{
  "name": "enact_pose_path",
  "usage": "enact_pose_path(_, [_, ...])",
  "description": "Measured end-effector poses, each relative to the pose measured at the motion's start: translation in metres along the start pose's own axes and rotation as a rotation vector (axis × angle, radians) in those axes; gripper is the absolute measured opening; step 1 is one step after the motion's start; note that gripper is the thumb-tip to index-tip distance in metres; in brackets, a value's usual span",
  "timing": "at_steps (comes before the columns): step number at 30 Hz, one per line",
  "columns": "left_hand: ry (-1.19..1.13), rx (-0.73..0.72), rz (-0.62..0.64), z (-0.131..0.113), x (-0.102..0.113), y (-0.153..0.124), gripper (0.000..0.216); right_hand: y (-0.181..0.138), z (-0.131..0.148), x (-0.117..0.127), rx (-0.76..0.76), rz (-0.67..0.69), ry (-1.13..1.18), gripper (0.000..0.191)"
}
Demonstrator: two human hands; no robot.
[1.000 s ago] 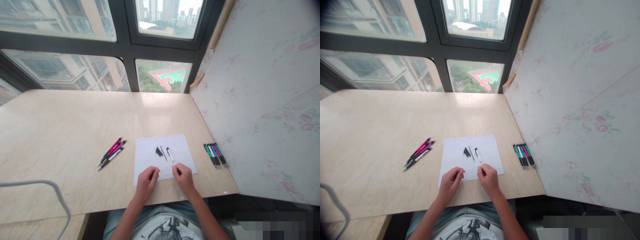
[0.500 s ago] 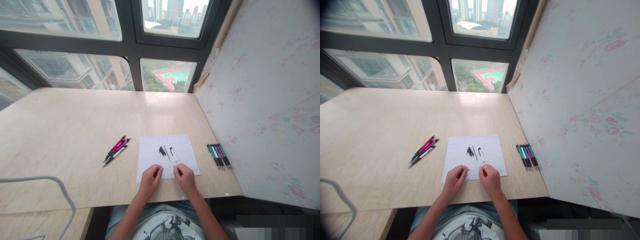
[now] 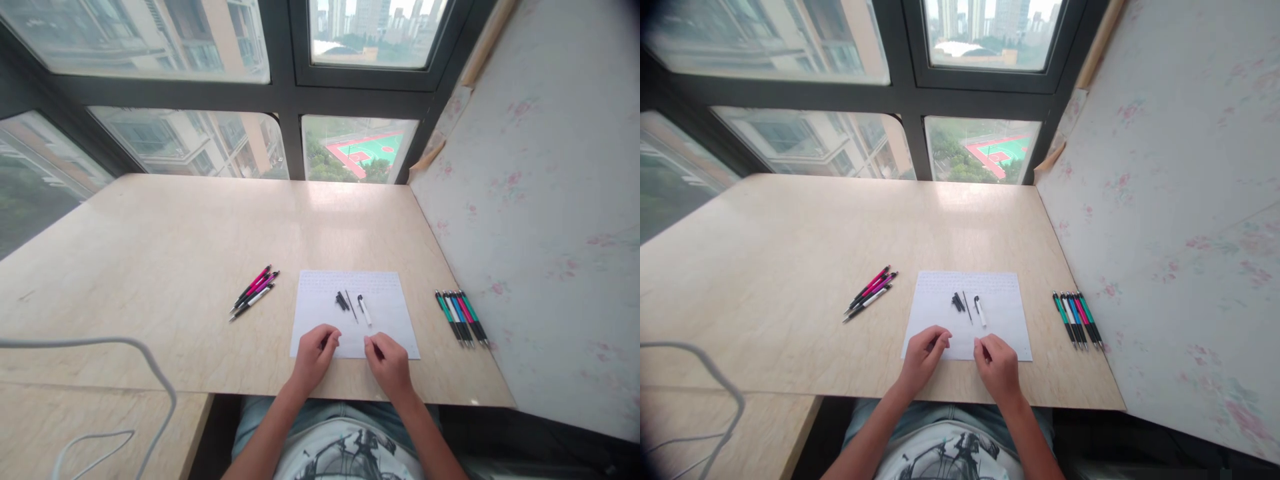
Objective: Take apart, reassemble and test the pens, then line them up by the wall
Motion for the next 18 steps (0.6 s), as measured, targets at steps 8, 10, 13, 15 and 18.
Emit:
enact_pose_path(8, [-0.199,0.135,-0.200,0.022,0.033,-0.006,0.028,0.000,-0.006,-0.002,-0.033,0.019,0.000,0.034])
enact_pose_path(10, [-0.176,0.128,-0.190,0.023,0.033,-0.007,0.026,0.005,-0.009,0.004,-0.077,-0.025,-0.016,0.029])
enact_pose_path(13, [-0.129,0.099,-0.158,0.019,0.028,-0.007,0.023,0.016,-0.012,0.010,-0.140,-0.096,-0.115,0.018])
enact_pose_path(15, [-0.107,0.080,-0.144,0.015,0.025,-0.006,0.020,0.024,-0.012,0.009,-0.166,-0.112,-0.214,0.017])
enact_pose_path(18, [-0.113,0.066,-0.123,0.010,0.020,-0.004,0.019,0.034,-0.014,0.002,-0.199,-0.073,-0.316,0.010])
Point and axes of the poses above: each hand's wrist, its own y-axis towards the middle knuckle, its own x-axis out of the back of the hand, z = x × y, the point moved 9 cm from there along y, towards the middle knuckle, and after that the axes turned 9 degrees about -x, right-handed, at the moved point
